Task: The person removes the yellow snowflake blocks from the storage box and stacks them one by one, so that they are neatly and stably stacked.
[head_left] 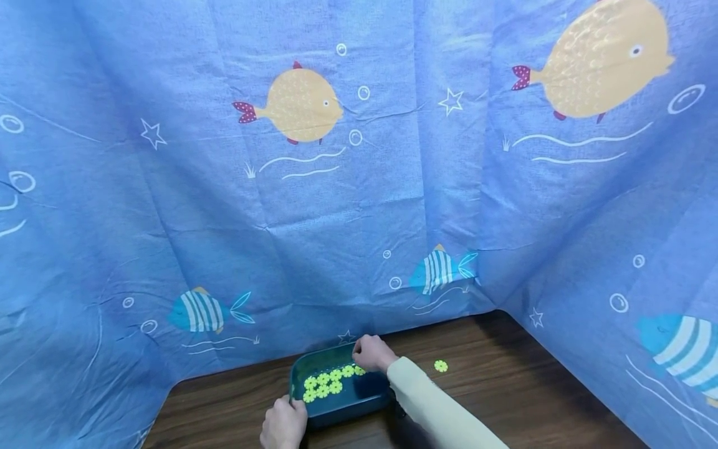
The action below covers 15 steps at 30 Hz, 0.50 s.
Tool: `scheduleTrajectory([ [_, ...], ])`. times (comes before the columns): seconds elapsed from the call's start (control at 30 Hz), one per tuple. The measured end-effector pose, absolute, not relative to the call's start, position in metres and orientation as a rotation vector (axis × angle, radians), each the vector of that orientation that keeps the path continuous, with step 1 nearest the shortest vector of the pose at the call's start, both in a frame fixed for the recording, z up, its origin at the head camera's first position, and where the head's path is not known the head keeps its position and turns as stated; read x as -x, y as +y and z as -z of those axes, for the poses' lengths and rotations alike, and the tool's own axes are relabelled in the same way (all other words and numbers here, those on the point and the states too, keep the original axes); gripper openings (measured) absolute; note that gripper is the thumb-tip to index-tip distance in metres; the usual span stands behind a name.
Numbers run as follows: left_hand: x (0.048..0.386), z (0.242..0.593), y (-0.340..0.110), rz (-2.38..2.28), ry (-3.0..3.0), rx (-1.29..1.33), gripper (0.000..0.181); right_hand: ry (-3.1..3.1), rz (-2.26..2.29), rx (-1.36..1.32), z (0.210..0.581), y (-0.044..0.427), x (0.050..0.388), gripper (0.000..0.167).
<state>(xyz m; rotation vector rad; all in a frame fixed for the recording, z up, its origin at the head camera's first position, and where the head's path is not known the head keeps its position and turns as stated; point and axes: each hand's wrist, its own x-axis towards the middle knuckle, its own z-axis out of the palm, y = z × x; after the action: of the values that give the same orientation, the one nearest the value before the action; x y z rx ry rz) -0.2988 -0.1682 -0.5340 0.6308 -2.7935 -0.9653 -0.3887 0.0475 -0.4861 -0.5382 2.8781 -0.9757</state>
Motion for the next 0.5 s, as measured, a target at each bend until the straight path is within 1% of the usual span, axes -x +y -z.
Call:
scheduleTrajectory([
  [0.2,0.297,0.534,-0.168,0.980,-2.785,-0.627,0.024,2.778,0.911,0.432,0.505,0.041,0.386,0.025],
  [0.23,0.297,0.534,-0.168,0.978,-2.785,-0.624,0.024,2.781,0.877,0.428,0.508,0.041,0.387,0.024],
  [0.33,0.297,0.534,-0.168,0.974,-2.782,-0.620,0.024,2.818,0.774,0.431,0.513,0.040,0.387,0.014],
  [0.37,0.298,0.534,-0.169,0.973,-2.782,-0.621,0.024,2.829,0.737,0.430,0.514,0.039,0.387,0.017],
  [0.5,0.299,0.535,-0.170,0.965,-2.781,-0.623,0.025,2.867,0.572,0.458,0.515,0.036,0.386,0.042],
])
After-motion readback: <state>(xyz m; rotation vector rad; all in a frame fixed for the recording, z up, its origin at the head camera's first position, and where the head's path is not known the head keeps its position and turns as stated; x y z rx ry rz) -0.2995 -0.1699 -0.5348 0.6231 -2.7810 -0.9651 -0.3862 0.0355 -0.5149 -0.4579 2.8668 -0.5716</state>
